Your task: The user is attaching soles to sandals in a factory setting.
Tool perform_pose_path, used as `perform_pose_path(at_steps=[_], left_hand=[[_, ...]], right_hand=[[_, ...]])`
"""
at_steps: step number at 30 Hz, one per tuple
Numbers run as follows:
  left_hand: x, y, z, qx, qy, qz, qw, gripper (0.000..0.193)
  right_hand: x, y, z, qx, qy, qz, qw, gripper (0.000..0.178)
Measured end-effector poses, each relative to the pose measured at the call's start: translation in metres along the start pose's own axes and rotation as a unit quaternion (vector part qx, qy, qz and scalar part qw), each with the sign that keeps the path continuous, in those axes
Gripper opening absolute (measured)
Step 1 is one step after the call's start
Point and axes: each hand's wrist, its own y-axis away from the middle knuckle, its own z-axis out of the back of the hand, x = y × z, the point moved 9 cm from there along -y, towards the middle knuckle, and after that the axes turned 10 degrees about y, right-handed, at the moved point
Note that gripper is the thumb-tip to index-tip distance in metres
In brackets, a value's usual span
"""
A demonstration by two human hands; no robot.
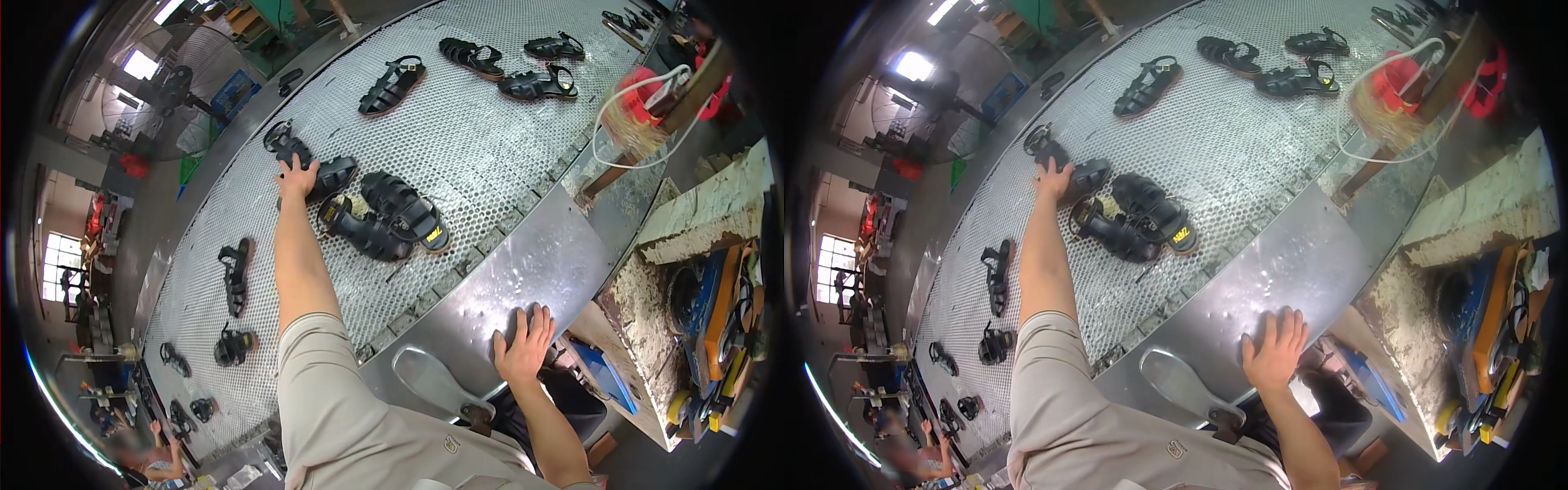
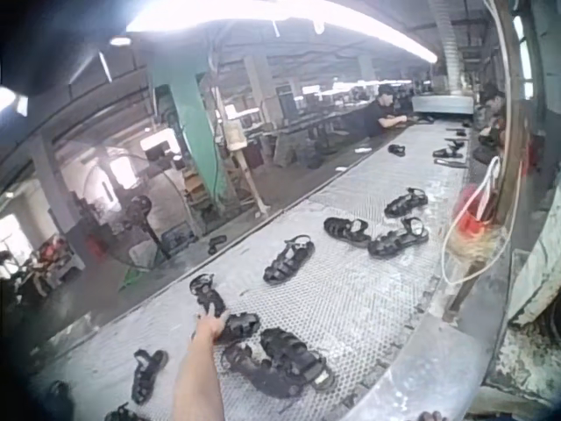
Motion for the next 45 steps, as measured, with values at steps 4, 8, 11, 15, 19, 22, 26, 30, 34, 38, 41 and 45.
perform_pose_path(at_steps=[4,8,11,15,19,22,26,30,34,38,41,45], left_hand=[[-0.098,0.018,-0.022,0.035,0.021,0.072,0.997,0.079],[-0.234,0.028,-0.059,0.072,-0.036,-0.045,0.996,0.066],[-0.304,0.036,-0.062,0.123,0.053,-0.042,0.990,0.070],[-0.399,0.090,-0.077,0.354,0.534,0.037,0.767,0.063],[-0.353,0.094,0.032,0.027,0.317,-0.392,0.863,0.044],[-0.239,0.112,0.011,0.137,0.162,-0.429,0.878,0.054],[-0.116,0.182,-0.018,0.302,-0.011,-0.297,0.906,0.060],[-0.082,0.225,-0.015,0.317,-0.057,-0.230,0.918,0.059],[-0.024,0.223,-0.006,0.300,-0.171,-0.302,0.889,0.052],[-0.017,0.239,-0.025,0.317,-0.048,-0.251,0.913,0.051],[-0.030,0.274,-0.007,0.259,0.015,-0.257,0.931,0.035],[-0.059,0.293,0.047,0.272,0.360,-0.157,0.879,0.024]], right_hand=[[-0.003,-0.004,-0.004,0.006,0.025,-0.029,0.999,0.070],[-0.014,-0.012,-0.003,0.026,0.034,-0.047,0.998,0.070],[-0.011,-0.017,-0.002,0.015,0.020,-0.035,0.999,0.071],[-0.018,-0.011,0.000,0.009,0.006,-0.043,0.999,0.071],[-0.014,-0.009,0.003,-0.009,-0.011,-0.030,0.999,0.071],[-0.014,-0.008,0.009,-0.027,-0.003,-0.023,0.999,0.070],[-0.018,-0.002,0.011,-0.029,-0.004,-0.034,0.999,0.069],[-0.030,0.004,0.017,-0.049,0.000,-0.050,0.998,0.067],[-0.030,-0.007,0.023,-0.062,-0.041,-0.038,0.996,0.066],[-0.075,0.004,0.017,-0.111,-0.160,-0.069,0.978,0.062],[-0.155,0.027,0.136,-0.245,-0.148,-0.146,0.947,0.064],[-0.282,0.066,0.290,-0.453,0.072,-0.279,0.844,0.069]])
